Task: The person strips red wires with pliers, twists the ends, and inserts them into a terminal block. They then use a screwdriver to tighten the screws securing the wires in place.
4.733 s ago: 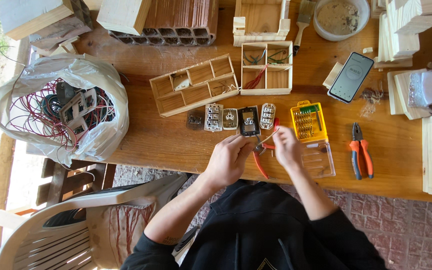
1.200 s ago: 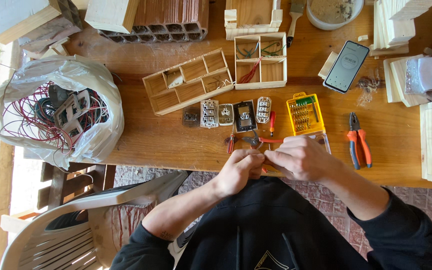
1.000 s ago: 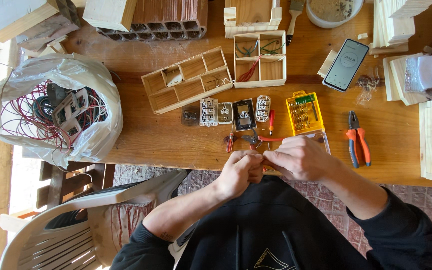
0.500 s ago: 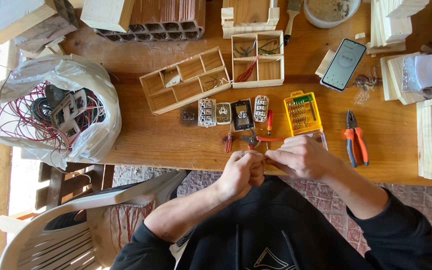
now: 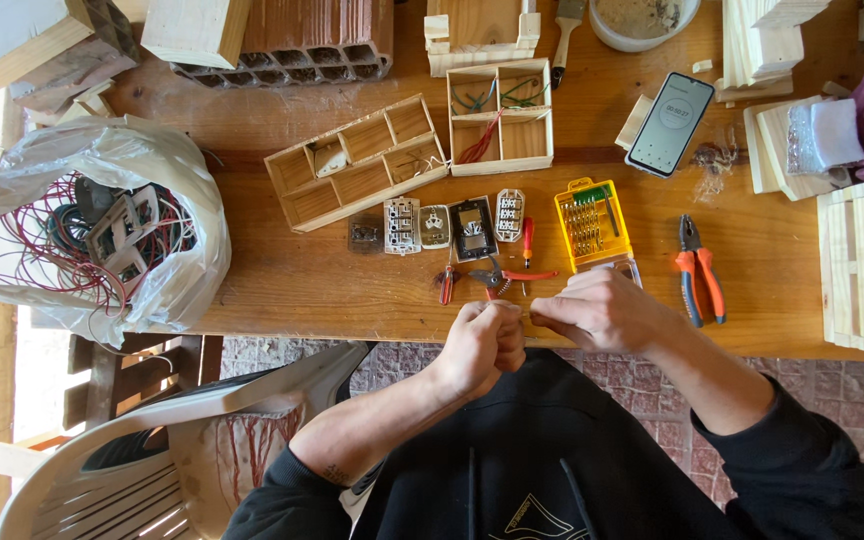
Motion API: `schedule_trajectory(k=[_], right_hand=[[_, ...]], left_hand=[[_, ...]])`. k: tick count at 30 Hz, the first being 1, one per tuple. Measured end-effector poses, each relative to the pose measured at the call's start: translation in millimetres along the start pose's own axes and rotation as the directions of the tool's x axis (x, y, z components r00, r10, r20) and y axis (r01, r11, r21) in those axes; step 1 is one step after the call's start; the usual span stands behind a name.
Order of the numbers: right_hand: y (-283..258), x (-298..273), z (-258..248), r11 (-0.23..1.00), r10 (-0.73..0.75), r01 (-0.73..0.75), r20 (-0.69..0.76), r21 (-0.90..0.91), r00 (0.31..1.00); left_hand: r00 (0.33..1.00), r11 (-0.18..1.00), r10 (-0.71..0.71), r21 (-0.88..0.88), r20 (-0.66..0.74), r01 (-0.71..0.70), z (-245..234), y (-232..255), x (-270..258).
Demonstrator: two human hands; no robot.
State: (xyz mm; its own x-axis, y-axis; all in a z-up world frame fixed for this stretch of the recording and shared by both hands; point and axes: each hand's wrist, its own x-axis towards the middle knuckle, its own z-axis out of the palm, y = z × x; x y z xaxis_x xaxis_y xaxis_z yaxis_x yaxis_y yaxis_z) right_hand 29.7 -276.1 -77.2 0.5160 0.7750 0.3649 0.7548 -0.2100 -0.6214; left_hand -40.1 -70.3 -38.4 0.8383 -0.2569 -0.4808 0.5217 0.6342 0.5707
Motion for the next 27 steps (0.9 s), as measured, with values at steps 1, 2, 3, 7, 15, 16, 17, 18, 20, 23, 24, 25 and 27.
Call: schedule_trajectory(k=[1, 2, 3, 7, 15, 16, 17, 18, 20, 23, 24, 25, 27], right_hand=[[-8, 6, -9, 1.000, 0.003, -0.003, -0.003, 0.000, 1.000], [-15, 13, -18, 0.999, 0.046, -0.046, 0.013, 0.023, 0.999], [-21, 20, -27, 0.995, 0.089, -0.090, 0.030, 0.044, 0.996], [-22, 10, -47, 0.970, 0.234, -0.230, 0.043, -0.079, 0.971], [-27, -9, -65, 0.912, 0.245, -0.249, -0.055, -0.325, 0.968], [-23, -17, -62, 0.908, 0.257, -0.263, -0.062, -0.326, 0.964], [-19, -24, -59, 0.891, 0.238, -0.257, -0.099, -0.374, 0.966], [-16, -33, -57, 0.868, 0.218, -0.257, -0.138, -0.424, 0.966], [5, -61, -40, 0.864, 0.293, -0.348, -0.199, -0.364, 0.935], [42, -119, -32, 0.751, 0.528, -0.620, -0.356, -0.229, 0.771], [57, -139, -33, 0.619, 0.659, -0.773, -0.441, -0.141, 0.609], [72, -165, -28, 0.616, 0.662, -0.776, -0.443, -0.138, 0.605], [103, -215, -18, 0.176, 0.906, -0.965, -0.351, -0.195, 0.237]], left_hand=[[1.000, 1.000, -0.004, 0.003, 0.001, 0.004, -1, -2, 1], [0.999, 0.996, 0.036, 0.076, 0.023, -0.037, -1, -4, 4], [0.996, 0.986, 0.073, 0.148, 0.048, -0.080, -1, -6, 6], [0.909, 0.611, 0.206, 0.678, 0.361, -0.408, -15, 36, 20], [0.654, -0.124, 0.224, 0.687, 0.722, -0.716, 15, 37, 43], [0.652, -0.118, 0.213, 0.682, 0.727, -0.722, 12, 26, 49], [0.636, -0.210, 0.226, 0.674, 0.738, -0.708, 9, 15, 55], [0.616, -0.300, 0.234, 0.658, 0.753, -0.691, 7, 4, 61], [0.664, -0.295, 0.197, 0.690, 0.721, -0.661, 9, -5, 68], [0.780, -0.281, 0.160, 0.786, 0.604, -0.551, 10, -14, 82], [0.840, -0.270, 0.162, 0.842, 0.518, -0.467, 11, -16, 87], [0.840, -0.270, 0.157, 0.841, 0.519, -0.469, 8, -19, 93], [0.923, -0.085, 0.122, 0.930, 0.365, -0.357, 1, -26, 104]])
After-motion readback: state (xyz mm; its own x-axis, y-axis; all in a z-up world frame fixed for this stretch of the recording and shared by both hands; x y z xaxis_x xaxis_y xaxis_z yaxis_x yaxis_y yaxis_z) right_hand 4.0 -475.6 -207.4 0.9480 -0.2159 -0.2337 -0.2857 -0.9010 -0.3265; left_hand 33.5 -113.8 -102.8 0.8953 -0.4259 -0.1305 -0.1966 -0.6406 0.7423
